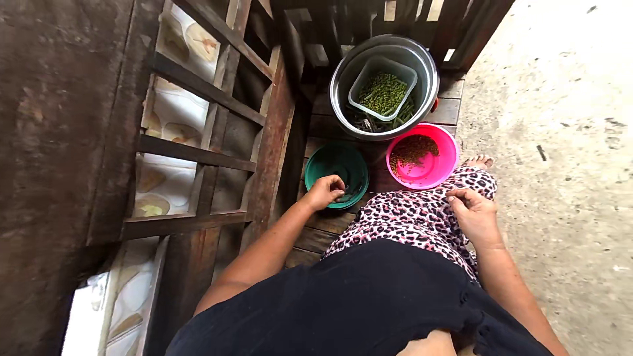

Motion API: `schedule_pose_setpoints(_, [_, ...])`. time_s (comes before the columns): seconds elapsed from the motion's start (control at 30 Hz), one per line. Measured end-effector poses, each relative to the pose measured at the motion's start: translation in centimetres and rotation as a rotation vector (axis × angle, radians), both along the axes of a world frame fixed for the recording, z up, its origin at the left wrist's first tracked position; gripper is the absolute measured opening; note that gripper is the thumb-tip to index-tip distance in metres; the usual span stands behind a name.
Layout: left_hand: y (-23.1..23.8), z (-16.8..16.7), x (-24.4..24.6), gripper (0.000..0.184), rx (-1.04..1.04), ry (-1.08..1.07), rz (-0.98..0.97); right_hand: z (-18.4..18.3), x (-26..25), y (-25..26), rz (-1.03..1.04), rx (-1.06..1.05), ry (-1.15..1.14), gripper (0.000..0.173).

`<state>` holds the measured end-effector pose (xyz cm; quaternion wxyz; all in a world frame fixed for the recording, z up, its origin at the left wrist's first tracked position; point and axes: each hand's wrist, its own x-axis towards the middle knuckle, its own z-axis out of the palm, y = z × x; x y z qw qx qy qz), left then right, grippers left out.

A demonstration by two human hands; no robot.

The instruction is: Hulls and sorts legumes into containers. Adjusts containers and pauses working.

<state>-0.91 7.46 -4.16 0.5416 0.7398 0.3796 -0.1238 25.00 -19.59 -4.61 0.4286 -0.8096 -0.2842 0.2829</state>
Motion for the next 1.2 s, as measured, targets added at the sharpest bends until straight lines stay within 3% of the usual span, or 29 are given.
schedule_pose_setpoints(0.1, [-2.4, 2.3, 2.4, 0.025, -0.333, -0.161, 0.202, 1.1, -0.7, 0.7, 0.03, 0.029, 0.01, 0.016])
schedule_pose_setpoints(0.23, [-4.6, 3.0, 5.5, 0.019, -0.59, -0.264, 0.25, 2.0, -1.7, 0.8, 0.103, 0.057, 0.042, 0.014])
schedule_pose_setpoints(0.5, [-8.2, 3.3, 9.9, 0.009, -0.821, -0.244, 0.159, 3.0, -2.7, 0.5, 0.133, 0.144, -0.012, 0.016])
schedule_pose_setpoints(0.73, [-10.0, 2.9, 11.5, 0.019, -1.073, -0.307, 0.428, 3.8, -3.0, 0.7, 0.084, 0.188, 0.072, 0.013])
schedule_pose_setpoints(1.07, [-10.5, 2.4, 11.5, 0.017, -1.115, -0.308, 0.427, 4.1, -3.8, 1.2, 0.082, 0.243, 0.05, 0.006])
schedule_pose_setpoints(1.13, [-10.1, 2.6, 11.3, 0.016, -1.023, -0.363, 0.438, 4.2, -3.7, 1.1, 0.079, 0.239, 0.039, 0.008])
schedule_pose_setpoints(1.2, [-9.4, 2.8, 11.0, 0.015, -0.79, -0.478, 0.392, 4.5, -3.6, 0.9, 0.076, 0.208, 0.049, 0.008])
